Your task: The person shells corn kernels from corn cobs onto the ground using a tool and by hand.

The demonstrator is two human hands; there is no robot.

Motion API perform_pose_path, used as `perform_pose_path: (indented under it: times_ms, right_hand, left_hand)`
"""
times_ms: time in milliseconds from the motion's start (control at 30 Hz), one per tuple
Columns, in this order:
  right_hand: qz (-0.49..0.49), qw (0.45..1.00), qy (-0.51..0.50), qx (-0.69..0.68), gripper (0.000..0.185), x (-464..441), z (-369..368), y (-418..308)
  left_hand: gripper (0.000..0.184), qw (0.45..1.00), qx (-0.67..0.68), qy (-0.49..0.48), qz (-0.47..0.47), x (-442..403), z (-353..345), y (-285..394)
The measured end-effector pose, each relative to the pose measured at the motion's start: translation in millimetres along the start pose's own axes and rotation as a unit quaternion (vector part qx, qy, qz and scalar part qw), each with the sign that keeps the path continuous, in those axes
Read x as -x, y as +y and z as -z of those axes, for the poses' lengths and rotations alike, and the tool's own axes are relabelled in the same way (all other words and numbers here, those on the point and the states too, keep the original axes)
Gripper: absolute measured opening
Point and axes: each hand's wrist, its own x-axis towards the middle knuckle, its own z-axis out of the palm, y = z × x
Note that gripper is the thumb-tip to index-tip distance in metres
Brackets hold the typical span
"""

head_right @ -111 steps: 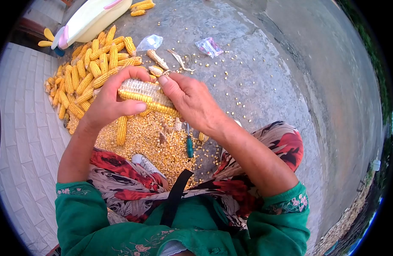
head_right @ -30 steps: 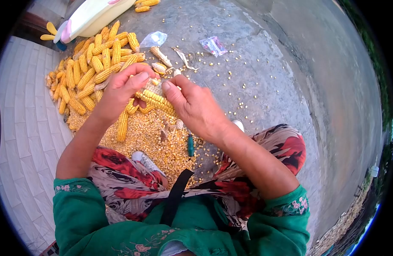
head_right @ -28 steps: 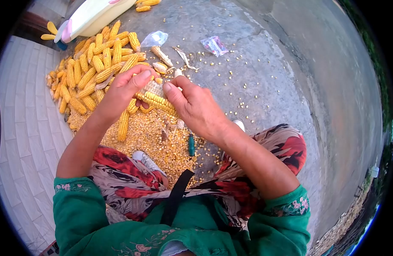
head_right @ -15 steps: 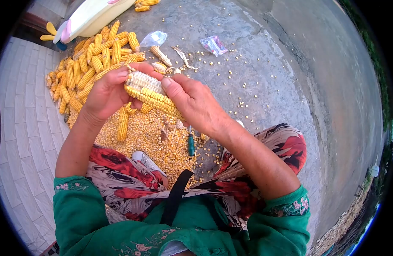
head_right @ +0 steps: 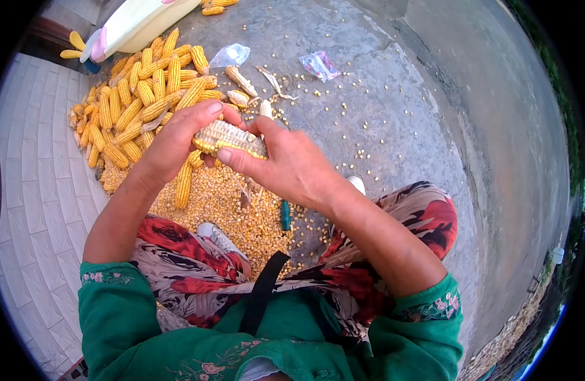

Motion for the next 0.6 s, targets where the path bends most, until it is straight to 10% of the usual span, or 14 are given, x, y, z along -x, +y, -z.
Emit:
perform_pose_path:
  times_ms: [600]
  right_hand:
    - [-0.096, 0.98, -0.009, -0.173, 0.063, -3, 4, 5]
  left_hand:
    - [0.026, 0.996, -0.077, -0.001, -0.041, 4, -8, 2]
